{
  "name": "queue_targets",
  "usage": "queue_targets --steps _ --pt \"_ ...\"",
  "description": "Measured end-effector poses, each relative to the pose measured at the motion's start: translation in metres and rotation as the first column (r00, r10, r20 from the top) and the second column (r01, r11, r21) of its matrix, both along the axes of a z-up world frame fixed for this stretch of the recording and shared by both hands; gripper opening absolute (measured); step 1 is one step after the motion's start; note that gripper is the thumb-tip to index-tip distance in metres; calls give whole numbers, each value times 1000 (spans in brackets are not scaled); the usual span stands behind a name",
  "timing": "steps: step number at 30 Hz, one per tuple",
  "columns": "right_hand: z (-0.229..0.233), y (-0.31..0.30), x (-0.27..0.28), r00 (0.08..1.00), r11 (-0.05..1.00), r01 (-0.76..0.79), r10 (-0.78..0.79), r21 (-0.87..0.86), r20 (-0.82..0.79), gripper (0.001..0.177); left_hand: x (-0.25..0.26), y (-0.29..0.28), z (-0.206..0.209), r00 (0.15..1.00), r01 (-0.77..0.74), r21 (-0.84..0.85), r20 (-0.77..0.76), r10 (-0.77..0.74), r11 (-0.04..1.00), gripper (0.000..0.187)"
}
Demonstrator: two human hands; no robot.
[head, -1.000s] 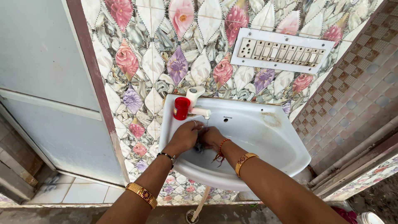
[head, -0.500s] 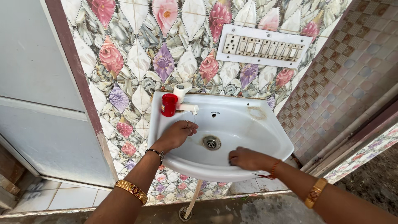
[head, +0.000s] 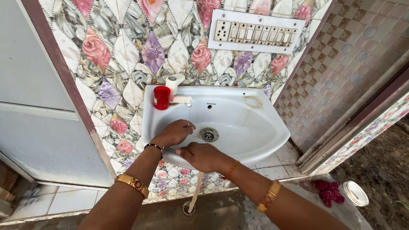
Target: The person cleans a bathroom sink by hand using a small piece of cloth, wiping the basin, the faucet, and the tiled backsplash area.
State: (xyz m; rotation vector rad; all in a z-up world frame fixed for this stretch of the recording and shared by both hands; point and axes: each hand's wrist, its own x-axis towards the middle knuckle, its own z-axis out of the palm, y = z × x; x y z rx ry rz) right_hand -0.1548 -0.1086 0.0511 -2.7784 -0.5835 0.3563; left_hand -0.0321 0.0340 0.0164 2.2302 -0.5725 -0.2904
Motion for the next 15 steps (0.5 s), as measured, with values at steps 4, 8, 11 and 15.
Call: queue_targets --steps 4,8,11,15 --pt "31 -56 -47 994 992 107 -104 -70 33 69 -2 1 5 999 26 46 35 -28 999 37" --pt "38 -133 -45 955 934 294 -278 -205 103 72 -9 2 8 998 27 19 51 -28 999 37" --pt "36 -138 -43 949 922 293 -247 -253 199 73 -14 0 13 993 11 74 117 -20 997 36" --pt "27 -45 -46 915 907 392 -402 -152 -37 66 -21 -7 15 975 2 196 219 -46 981 36"
